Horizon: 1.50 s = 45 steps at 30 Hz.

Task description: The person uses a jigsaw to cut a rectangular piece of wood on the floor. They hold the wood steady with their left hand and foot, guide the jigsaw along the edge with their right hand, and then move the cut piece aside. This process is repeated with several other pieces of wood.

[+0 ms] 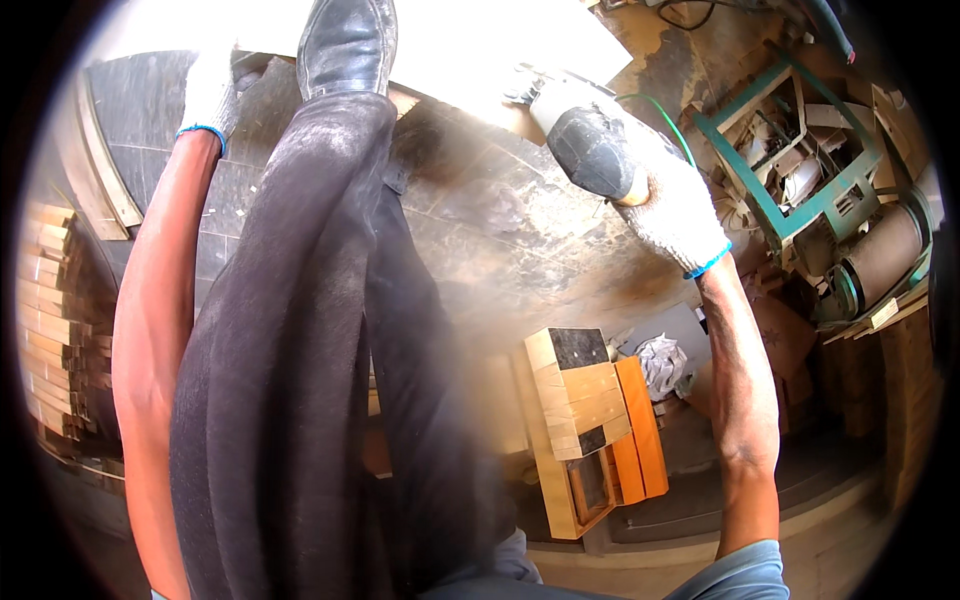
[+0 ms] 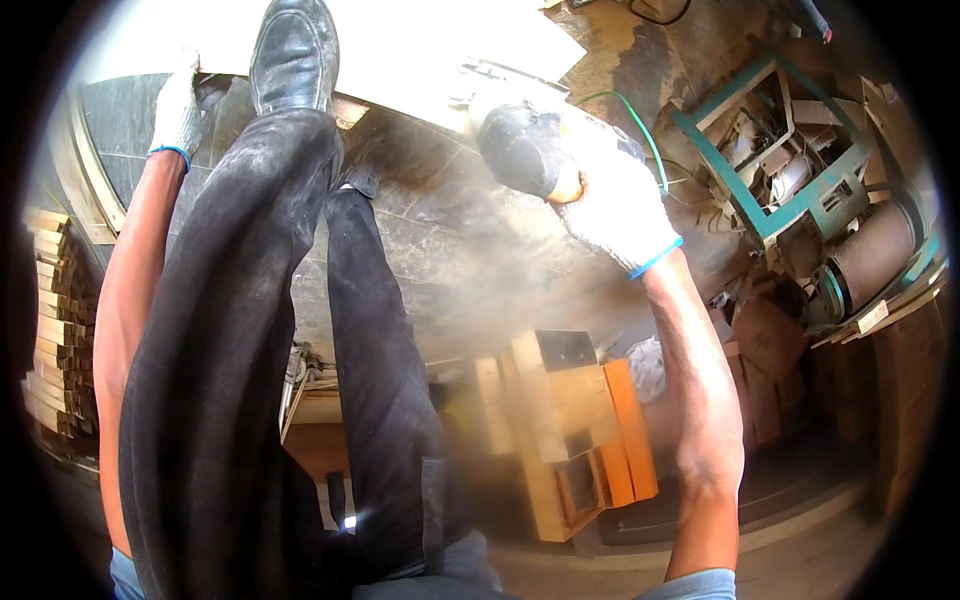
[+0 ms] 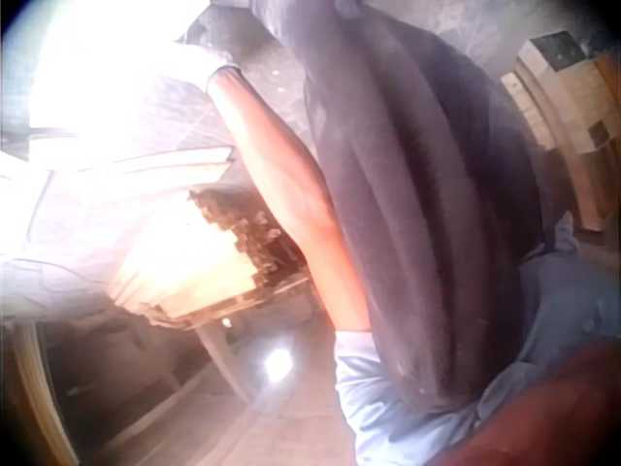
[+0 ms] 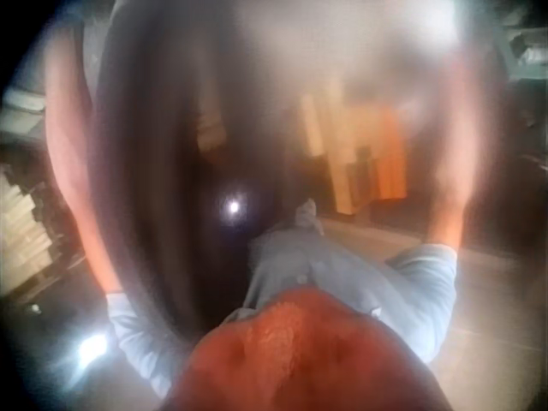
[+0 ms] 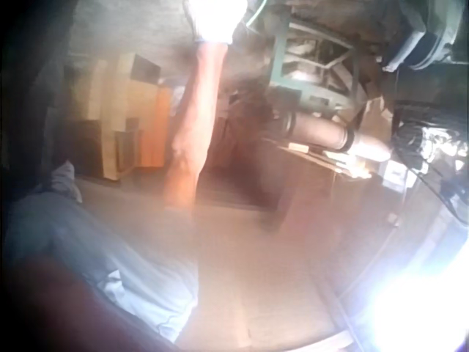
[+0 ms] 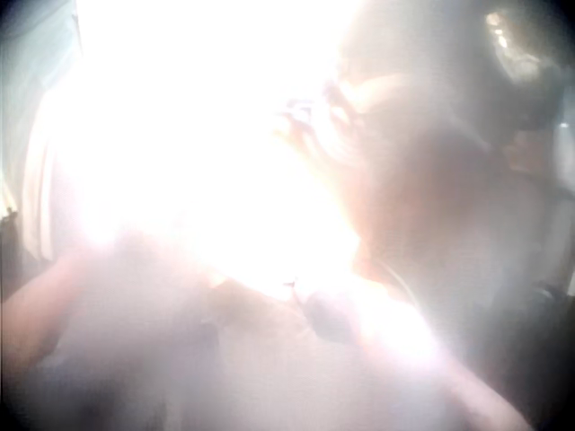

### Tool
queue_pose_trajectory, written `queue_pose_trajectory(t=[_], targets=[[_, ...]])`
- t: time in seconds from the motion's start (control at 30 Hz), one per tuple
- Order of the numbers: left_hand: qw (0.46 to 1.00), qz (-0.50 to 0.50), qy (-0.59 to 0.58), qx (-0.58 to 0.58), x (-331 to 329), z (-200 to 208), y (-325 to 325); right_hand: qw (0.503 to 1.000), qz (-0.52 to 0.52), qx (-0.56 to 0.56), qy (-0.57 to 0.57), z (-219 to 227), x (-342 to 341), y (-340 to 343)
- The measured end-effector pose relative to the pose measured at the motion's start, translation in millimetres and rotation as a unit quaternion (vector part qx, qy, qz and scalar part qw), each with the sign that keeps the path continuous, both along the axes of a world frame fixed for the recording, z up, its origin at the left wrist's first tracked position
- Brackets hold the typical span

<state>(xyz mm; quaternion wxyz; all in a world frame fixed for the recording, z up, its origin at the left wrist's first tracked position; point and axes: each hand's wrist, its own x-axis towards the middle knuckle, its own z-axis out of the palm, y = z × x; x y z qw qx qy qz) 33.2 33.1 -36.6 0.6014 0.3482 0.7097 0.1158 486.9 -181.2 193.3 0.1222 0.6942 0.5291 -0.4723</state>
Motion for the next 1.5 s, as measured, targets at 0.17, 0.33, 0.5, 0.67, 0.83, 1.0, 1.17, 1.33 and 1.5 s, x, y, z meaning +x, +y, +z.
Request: queue_pose_trajectory(t=[0.17, 0.33, 0.5, 0.67, 0.83, 1.0, 1.17, 1.33, 1.5], targets=[[1.000, 0.018, -0.017, -0.007, -1, -2, 1, 0.998, -0.055, 0.030, 0.011, -1, -7, -11], [0.999, 0.022, -0.020, -0.013, 2, 4, 1, 0.994, -0.107, 0.018, 0.013, -3, -10, -23], [0.999, 0.030, -0.031, -0.032, 6, 12, 1, 0.995, -0.102, -0.006, 0.009, -2, -13, -23], [0.997, 0.019, -0.055, -0.058, 2, 9, 3, 0.996, -0.087, 0.023, 0.000, -4, -17, -19], [0.994, 0.044, -0.056, -0.078, 0, 3, 5, 0.999, -0.044, 0.013, -0.001, -7, -13, -19], [0.995, 0.017, -0.051, -0.083, -4, 4, 4, 0.997, -0.077, -0.006, 0.002, -1, -18, -12], [0.996, 0.020, -0.052, -0.076, -1, 7, 1, 0.997, -0.072, 0.016, 0.007, 1, -20, -9], [0.997, 0.046, -0.033, -0.049, 11, 16, 1, 0.998, -0.061, -0.011, -0.007, -1, -19, -11], [0.998, 0.047, -0.022, -0.028, 12, 15, -2, 0.998, -0.063, -0.025, -0.007, 0, -22, -7]])
